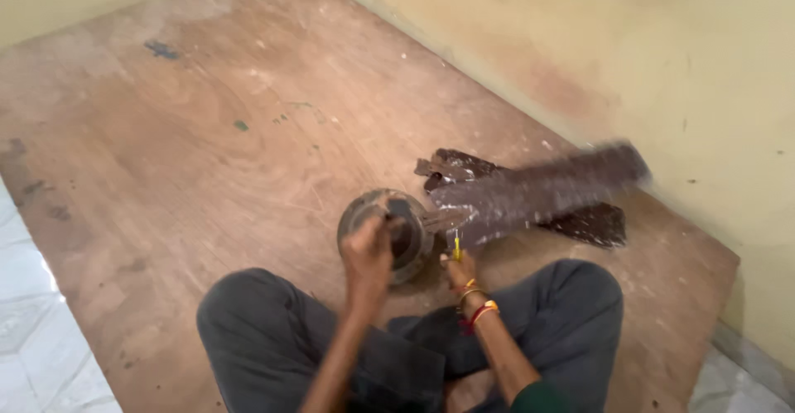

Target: The person sits on the floor and attaches three fan blades to a ceiling fan motor housing using a screwdriver. They secure each blade one by one, tightening the screws to hold them in place.

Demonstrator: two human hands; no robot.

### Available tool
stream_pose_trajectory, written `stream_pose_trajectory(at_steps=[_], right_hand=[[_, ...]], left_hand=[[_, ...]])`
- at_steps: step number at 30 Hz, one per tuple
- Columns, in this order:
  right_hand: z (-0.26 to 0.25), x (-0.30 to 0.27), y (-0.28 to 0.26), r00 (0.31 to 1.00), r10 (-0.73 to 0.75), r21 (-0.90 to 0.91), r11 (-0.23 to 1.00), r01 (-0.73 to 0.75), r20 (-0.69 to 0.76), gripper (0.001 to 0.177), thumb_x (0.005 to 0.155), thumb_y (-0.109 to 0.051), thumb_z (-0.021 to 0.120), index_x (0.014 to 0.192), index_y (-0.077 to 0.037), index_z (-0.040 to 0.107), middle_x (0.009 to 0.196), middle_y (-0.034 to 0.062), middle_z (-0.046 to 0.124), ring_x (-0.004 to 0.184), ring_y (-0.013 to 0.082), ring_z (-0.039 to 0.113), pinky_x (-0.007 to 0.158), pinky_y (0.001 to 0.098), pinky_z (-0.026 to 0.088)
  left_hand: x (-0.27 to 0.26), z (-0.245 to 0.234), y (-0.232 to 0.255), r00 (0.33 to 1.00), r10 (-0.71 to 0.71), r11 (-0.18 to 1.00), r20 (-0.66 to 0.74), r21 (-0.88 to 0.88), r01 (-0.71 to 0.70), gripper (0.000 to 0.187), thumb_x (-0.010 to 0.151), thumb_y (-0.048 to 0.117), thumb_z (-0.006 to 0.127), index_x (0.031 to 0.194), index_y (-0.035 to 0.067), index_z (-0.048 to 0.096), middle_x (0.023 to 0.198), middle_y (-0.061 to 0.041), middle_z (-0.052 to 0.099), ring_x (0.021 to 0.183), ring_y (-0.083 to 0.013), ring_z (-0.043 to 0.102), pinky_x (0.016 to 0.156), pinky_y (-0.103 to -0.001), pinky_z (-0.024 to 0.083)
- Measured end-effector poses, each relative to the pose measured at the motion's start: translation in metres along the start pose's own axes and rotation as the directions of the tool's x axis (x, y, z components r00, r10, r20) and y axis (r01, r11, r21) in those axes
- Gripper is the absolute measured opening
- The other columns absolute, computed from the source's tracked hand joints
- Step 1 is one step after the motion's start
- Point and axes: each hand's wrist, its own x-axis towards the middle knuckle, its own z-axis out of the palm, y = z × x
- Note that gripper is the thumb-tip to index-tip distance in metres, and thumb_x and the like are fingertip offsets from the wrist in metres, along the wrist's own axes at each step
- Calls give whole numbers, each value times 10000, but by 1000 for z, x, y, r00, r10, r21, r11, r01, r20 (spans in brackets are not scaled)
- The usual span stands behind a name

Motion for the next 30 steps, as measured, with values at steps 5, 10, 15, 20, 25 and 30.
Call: stream_pose_trajectory(at_steps=[5, 10, 15, 20, 25, 30], right_hand=[[-5, 0, -25, 941, -310, -267, 904, 335, 132, 324, 893, -321, 738, 767, -30, 669, 603, 30, 591, 539, 125, 500, 516, 354, 417], [12, -62, -8, 994, -43, -285, 956, 71, 102, 543, 928, -551, 676, 779, -48, 817, 568, 71, 606, 532, 139, 557, 561, 345, 451], [37, -89, -12, 998, 13, 54, 998, -16, 60, 572, 869, -644, 622, 718, -96, 692, 527, 12, 564, 454, 136, 535, 453, 325, 428], [47, -95, -50, 962, 255, 30, 965, -259, 92, 661, 813, -662, 757, 637, -87, 482, 509, 10, 434, 414, 138, 420, 397, 323, 338], [48, -107, -48, 904, 293, 63, 943, -327, 311, 592, 804, -573, 837, 725, -147, 433, 519, -32, 362, 411, 123, 371, 386, 304, 298], [61, -90, -32, 938, 187, 184, 951, -246, 292, 490, 791, -381, 878, 719, -115, 473, 535, -47, 424, 419, 105, 392, 383, 308, 310]], left_hand=[[-3, 5, 26, 1000, -7, 989, 3, 145, 7, 637, 889, -7, 678, 1486, 44, 464, 1160, -157, 748, 969, -212, 764, 784, -316, 605], [9, 4, 27, 981, 176, 918, 83, 346, -194, 524, 878, 21, 755, 1383, 120, 655, 1136, -155, 765, 974, -236, 758, 804, -354, 611], [21, -7, 14, 991, 106, 935, 84, 331, -128, 424, 917, 58, 764, 1332, 84, 685, 1048, -111, 803, 844, -158, 796, 653, -287, 647], [41, -12, 8, 996, 88, 886, 11, 456, -83, 528, 844, 88, 824, 1346, 63, 660, 947, -158, 781, 810, -170, 788, 623, -314, 612], [49, -3, 4, 997, 44, 900, 68, 430, -69, 537, 827, 86, 823, 1345, 107, 686, 922, -135, 794, 746, -165, 783, 602, -313, 606], [40, -2, 4, 996, 63, 898, 59, 433, -82, 468, 843, 48, 828, 1293, 62, 701, 934, -165, 776, 733, -161, 786, 619, -313, 602]])
